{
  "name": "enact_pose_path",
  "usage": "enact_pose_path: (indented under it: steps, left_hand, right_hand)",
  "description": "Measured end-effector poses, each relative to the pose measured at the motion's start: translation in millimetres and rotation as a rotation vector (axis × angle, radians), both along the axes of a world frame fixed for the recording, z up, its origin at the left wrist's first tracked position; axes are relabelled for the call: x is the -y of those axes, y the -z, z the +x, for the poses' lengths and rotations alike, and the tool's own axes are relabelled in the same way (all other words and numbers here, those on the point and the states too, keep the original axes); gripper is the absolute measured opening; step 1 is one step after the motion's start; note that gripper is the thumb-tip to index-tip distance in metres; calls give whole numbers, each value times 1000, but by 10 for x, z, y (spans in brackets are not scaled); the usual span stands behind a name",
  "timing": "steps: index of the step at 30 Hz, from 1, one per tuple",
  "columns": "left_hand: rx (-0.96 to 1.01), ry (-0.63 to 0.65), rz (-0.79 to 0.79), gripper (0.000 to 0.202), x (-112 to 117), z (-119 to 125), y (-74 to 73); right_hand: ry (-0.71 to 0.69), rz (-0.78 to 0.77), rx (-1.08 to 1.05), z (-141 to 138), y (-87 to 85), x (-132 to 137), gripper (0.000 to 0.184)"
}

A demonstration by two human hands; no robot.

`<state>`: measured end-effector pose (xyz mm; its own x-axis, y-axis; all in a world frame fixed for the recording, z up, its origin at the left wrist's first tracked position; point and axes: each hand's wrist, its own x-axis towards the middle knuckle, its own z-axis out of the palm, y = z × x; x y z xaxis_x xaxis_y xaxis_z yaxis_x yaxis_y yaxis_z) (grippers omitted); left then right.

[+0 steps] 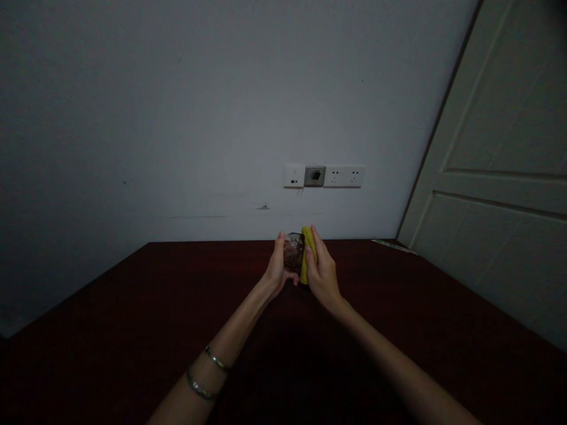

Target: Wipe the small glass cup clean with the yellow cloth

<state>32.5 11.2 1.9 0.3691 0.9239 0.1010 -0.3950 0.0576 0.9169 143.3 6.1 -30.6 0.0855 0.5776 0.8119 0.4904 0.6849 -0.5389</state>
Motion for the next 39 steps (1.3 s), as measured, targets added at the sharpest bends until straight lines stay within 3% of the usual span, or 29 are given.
enact_pose_path:
  steps: [10,20,39]
  left_hand:
    - [6,-70,-70,58,-12,-33,34]
    - [-42,-82,-26,57,-66,-22,95]
    - [-66,-17,-128,53,-138,-54,182]
  right_hand:
    - [-26,185,209,-8,-21,69,54]
    - [-6,225,303,12,-66,74,61]
    - [-145,260,576,126,-90,42,65]
